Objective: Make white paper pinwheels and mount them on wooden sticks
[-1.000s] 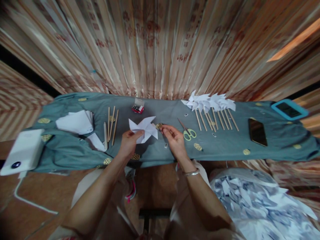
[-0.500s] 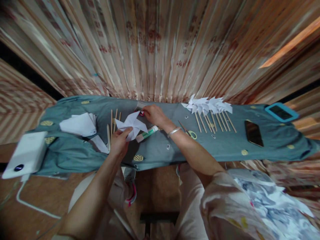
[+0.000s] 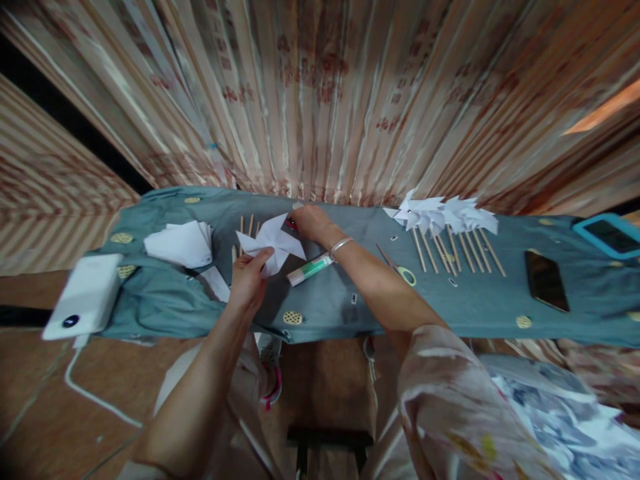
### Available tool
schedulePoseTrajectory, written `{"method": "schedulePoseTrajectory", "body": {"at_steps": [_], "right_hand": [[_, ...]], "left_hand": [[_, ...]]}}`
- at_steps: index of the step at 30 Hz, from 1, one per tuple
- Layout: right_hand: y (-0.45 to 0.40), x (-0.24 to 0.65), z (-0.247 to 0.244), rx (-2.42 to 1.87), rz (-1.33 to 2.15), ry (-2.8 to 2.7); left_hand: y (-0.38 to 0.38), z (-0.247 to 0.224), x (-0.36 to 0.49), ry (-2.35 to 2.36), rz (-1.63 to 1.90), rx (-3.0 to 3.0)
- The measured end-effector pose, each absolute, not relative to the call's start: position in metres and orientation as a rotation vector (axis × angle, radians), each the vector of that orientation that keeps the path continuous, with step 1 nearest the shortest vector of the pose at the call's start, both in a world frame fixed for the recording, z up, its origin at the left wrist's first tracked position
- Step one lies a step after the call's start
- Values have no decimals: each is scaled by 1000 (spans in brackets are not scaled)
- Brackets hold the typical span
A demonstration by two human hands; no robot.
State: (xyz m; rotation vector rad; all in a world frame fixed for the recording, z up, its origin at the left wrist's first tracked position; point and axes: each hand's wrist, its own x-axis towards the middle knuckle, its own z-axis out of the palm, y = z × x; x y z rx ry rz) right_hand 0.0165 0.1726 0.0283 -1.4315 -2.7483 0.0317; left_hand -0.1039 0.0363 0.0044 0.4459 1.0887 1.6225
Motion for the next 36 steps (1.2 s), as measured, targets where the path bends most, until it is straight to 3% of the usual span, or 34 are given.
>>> {"method": "schedulePoseTrajectory", "body": {"at_steps": [36], "right_hand": [[179,5,23,-1498,-40,-2872]], "left_hand": [[41,8,-101,1081,1623,504]]}}
